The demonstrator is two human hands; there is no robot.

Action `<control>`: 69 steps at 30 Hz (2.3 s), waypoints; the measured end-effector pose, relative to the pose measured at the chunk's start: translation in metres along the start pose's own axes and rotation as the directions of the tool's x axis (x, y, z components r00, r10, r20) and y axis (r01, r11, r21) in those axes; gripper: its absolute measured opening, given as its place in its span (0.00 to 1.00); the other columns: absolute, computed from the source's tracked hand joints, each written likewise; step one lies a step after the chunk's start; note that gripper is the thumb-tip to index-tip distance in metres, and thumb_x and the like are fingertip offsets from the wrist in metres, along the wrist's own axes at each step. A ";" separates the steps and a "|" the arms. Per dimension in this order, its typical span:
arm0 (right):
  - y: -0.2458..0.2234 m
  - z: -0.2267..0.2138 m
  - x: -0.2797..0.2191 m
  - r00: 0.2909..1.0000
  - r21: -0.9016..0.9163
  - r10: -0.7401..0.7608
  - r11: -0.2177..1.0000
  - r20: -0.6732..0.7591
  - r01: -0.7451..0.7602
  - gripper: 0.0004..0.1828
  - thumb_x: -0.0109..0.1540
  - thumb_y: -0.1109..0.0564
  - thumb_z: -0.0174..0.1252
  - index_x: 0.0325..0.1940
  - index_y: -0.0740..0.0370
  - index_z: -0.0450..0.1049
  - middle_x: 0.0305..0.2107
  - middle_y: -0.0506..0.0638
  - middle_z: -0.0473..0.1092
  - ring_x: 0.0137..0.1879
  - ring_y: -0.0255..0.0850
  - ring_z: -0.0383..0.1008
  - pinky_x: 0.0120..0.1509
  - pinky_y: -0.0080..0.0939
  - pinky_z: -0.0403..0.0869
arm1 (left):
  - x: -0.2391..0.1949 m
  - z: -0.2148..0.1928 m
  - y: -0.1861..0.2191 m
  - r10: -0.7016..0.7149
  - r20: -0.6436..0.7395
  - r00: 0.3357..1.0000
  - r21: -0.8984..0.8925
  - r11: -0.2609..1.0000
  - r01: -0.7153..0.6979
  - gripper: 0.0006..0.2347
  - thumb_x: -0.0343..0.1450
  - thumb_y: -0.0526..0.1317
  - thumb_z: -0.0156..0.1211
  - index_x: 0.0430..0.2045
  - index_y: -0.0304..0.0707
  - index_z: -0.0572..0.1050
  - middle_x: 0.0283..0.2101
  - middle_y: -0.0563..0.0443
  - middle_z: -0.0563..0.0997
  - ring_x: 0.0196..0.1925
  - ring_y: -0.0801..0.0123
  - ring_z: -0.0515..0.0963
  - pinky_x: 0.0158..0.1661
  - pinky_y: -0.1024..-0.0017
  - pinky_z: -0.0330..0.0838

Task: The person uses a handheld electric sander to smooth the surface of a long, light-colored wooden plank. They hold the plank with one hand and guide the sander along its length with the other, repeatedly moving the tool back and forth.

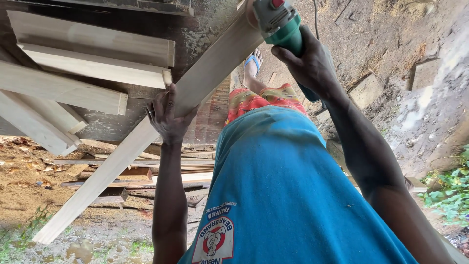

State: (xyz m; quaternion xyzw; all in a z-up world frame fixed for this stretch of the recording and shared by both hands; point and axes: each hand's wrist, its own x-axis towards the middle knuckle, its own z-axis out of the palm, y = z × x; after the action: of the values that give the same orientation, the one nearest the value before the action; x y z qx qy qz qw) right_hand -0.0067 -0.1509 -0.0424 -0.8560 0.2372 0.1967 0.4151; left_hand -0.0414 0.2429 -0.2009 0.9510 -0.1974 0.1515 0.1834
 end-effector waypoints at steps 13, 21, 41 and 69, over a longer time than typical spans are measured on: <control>0.025 0.015 -0.039 0.999 0.053 -0.034 0.998 0.036 0.032 0.23 0.65 0.39 0.60 0.53 0.55 0.68 0.32 0.50 0.71 0.32 0.41 0.70 0.35 0.43 0.69 | 0.003 -0.006 0.006 -0.029 0.018 0.999 -0.018 0.999 0.029 0.40 0.69 0.70 0.68 0.73 0.59 0.59 0.51 0.48 0.78 0.47 0.60 0.77 0.45 0.60 0.70; 0.015 0.045 -0.058 0.995 -0.080 0.070 0.995 0.070 -0.064 0.32 0.60 0.29 0.67 0.58 0.47 0.69 0.42 0.65 0.77 0.52 0.67 0.77 0.55 0.69 0.73 | 0.011 -0.007 0.003 -0.102 0.026 0.994 -0.212 0.972 0.105 0.49 0.62 0.84 0.46 0.67 0.44 0.69 0.51 0.35 0.79 0.51 0.45 0.79 0.52 0.48 0.71; 0.022 0.048 -0.050 0.983 -0.195 0.019 0.981 0.185 0.018 0.36 0.59 0.28 0.63 0.66 0.41 0.65 0.42 0.65 0.77 0.53 0.67 0.76 0.55 0.70 0.73 | -0.009 0.028 -0.004 -0.634 -0.097 0.767 -0.406 0.729 0.551 0.12 0.69 0.52 0.79 0.28 0.46 0.85 0.24 0.51 0.77 0.28 0.57 0.82 0.32 0.65 0.76; 0.037 0.016 -0.046 0.999 0.040 -0.053 0.998 0.000 0.053 0.23 0.63 0.39 0.61 0.55 0.53 0.71 0.33 0.49 0.73 0.37 0.42 0.71 0.40 0.47 0.69 | 0.009 0.011 0.015 -0.719 0.006 0.695 -0.542 0.582 0.606 0.11 0.71 0.47 0.71 0.27 0.39 0.83 0.29 0.55 0.81 0.29 0.75 0.77 0.27 0.74 0.76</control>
State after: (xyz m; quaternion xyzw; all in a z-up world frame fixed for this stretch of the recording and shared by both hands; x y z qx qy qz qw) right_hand -0.0677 -0.1472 -0.0500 -0.8534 0.2181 0.1813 0.4373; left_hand -0.0377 0.2228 -0.2028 0.8493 0.1629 0.1159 0.4886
